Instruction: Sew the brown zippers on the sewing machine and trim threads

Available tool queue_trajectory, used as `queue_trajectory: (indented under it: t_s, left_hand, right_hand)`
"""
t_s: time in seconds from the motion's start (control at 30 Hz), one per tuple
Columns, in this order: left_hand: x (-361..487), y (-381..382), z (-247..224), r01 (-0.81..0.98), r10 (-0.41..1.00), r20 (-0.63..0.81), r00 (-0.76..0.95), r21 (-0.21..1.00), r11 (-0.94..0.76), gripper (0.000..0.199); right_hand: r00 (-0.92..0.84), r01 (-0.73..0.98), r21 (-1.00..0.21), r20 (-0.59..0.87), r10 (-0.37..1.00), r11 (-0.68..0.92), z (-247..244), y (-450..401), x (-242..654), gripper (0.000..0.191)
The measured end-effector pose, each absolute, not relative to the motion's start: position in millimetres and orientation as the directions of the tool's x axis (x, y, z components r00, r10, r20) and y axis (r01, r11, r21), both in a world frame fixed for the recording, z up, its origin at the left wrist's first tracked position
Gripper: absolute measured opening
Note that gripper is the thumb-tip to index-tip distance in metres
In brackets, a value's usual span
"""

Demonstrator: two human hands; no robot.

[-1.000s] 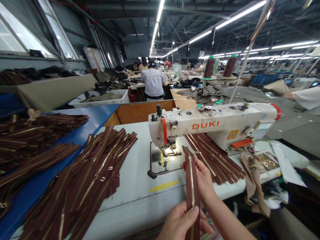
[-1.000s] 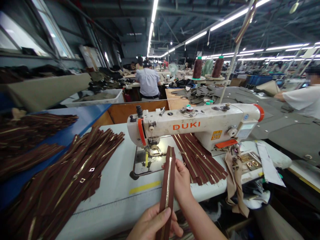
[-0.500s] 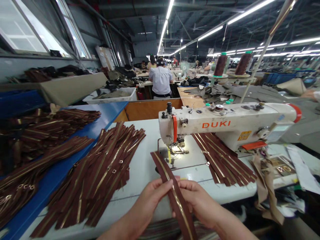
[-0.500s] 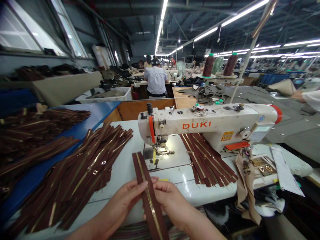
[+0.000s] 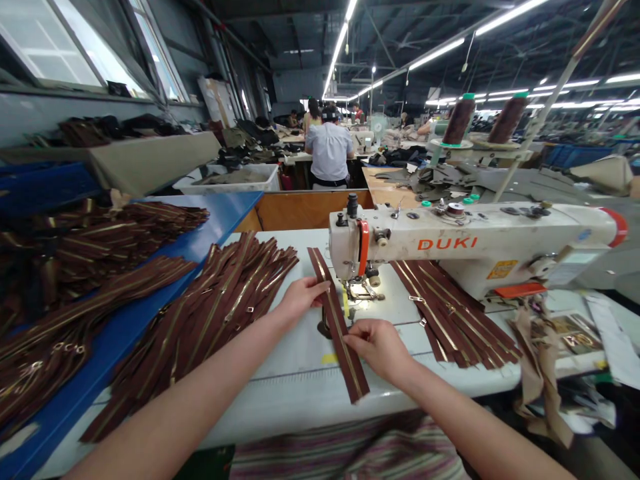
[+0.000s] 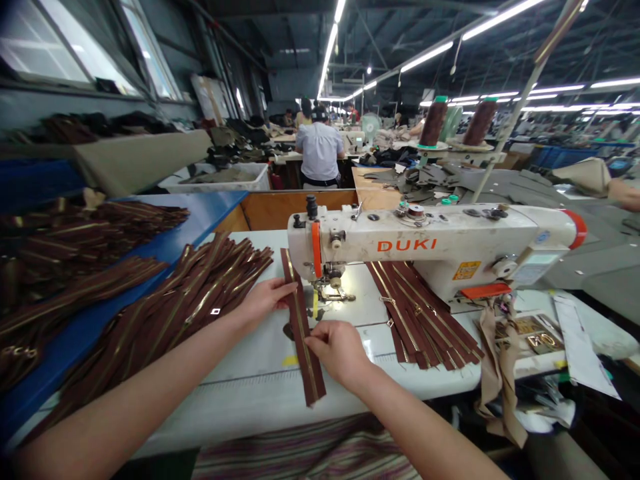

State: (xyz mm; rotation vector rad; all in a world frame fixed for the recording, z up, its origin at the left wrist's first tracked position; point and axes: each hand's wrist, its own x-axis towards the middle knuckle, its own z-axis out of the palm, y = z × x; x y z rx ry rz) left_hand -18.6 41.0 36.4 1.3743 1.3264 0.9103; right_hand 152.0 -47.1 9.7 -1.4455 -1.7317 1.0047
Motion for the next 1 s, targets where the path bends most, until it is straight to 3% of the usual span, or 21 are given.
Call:
queue_trajectory:
  t_s: [0.13, 0.23, 0.33, 0.43, 0.53, 0.63, 0.8, 1.0]
  left_hand:
    - [-11, 66, 24, 0.386, 0.999, 0.021, 0.044, 0.922, -0.037, 0.014]
    - [-10, 56, 17, 0.501, 0.982, 0.182, 0.055, 0.845, -0.185, 0.019]
    - [-10, 27, 9, 0.56, 0.937, 0.295, 0.187, 0.751, -0.349, 0.023]
    - [-9, 3, 0, 0.575, 0.882, 0.326, 0.34, 0.67, -0.469, 0.025]
    - [-8, -5, -4, 0.676, 0.814, 0.33, 0.478, 0.453, -0.581, 0.03]
    - [-8, -4, -2, 0.753, 0.79, 0.305, 0.533, 0.255, -0.607, 0.034]
    - [-9, -5, 1, 0.762, 0.774, 0.297, 0.559, 0.184, -0.621, 0.036]
    - [-9, -6, -2, 0.735, 0.729, 0.334, 0.597, 0.136, -0.664, 0.034]
  right_hand:
    - [-0.133, 0.725, -0.664, 0.125, 0.983, 0.183, 12, -26, 153, 0.018]
    - [-0.111, 0.767, -0.612, 0.168, 0.98, 0.192, 8, -19, 153, 0.016]
    - [-0.126, 0.775, -0.595, 0.187, 0.974, 0.214, 5, -19, 153, 0.016]
    - [-0.149, 0.777, -0.586, 0.185, 0.971, 0.231, 4, -18, 154, 0.013]
    - [-0.182, 0.784, -0.562, 0.196, 0.964, 0.262, 5, -18, 156, 0.005]
    - [-0.214, 0.788, -0.536, 0.223, 0.951, 0.303, 4, -20, 158, 0.012]
    - [-0.291, 0.796, -0.472, 0.251, 0.923, 0.379, 2, -26, 160, 0.022]
    - [-0.348, 0.807, -0.407, 0.259, 0.901, 0.428, 2, -27, 160, 0.02]
